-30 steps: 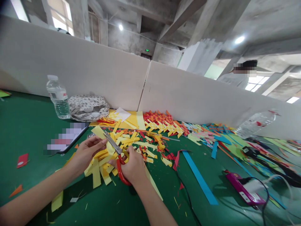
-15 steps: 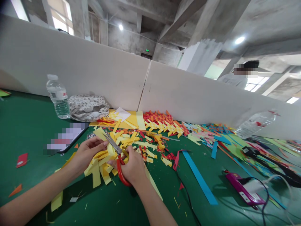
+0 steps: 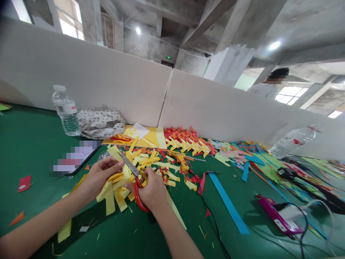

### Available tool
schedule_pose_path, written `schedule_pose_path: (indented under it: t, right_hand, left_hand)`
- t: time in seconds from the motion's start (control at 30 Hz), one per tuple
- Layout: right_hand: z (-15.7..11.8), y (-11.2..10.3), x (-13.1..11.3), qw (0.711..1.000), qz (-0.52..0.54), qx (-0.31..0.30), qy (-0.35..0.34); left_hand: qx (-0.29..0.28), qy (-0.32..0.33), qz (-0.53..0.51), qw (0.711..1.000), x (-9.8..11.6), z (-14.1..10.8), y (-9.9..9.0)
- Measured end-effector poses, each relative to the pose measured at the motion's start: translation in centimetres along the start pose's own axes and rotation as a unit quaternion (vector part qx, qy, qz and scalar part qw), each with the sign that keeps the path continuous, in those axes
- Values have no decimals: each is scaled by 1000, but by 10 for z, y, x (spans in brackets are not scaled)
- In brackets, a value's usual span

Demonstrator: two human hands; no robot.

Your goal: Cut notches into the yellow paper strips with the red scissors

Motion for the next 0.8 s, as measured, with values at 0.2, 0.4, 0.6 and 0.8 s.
schedule_pose_path:
  t: [0.2,0.4,0.6,0.8]
  right_hand:
    - [0,1,1,1000,-13,11,-7]
    - [-1,0,-1,1000,-15,8,-6]
    - [-1,0,-1,1000,-22,10,-1]
    - [-1,1,1,999,-28,16,-6]
  left_hand:
    - [-2,-1,-3,1000,-1,0,0]
    - [-2,-10,0,1000,-2,-1,2]
    - [-17,-9,8,1000,-4,-3,3]
    - [-17,-15,0,1000,-4,-3,4]
Point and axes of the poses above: each hand's wrist, its own z-axis towards the middle knuckle, its own y-axis out of the palm, x = y × z, the point moved 3 cm from there along z, towards the middle knuckle, and after that the axes turned 4 degrees about z, right-handed, at the moved point
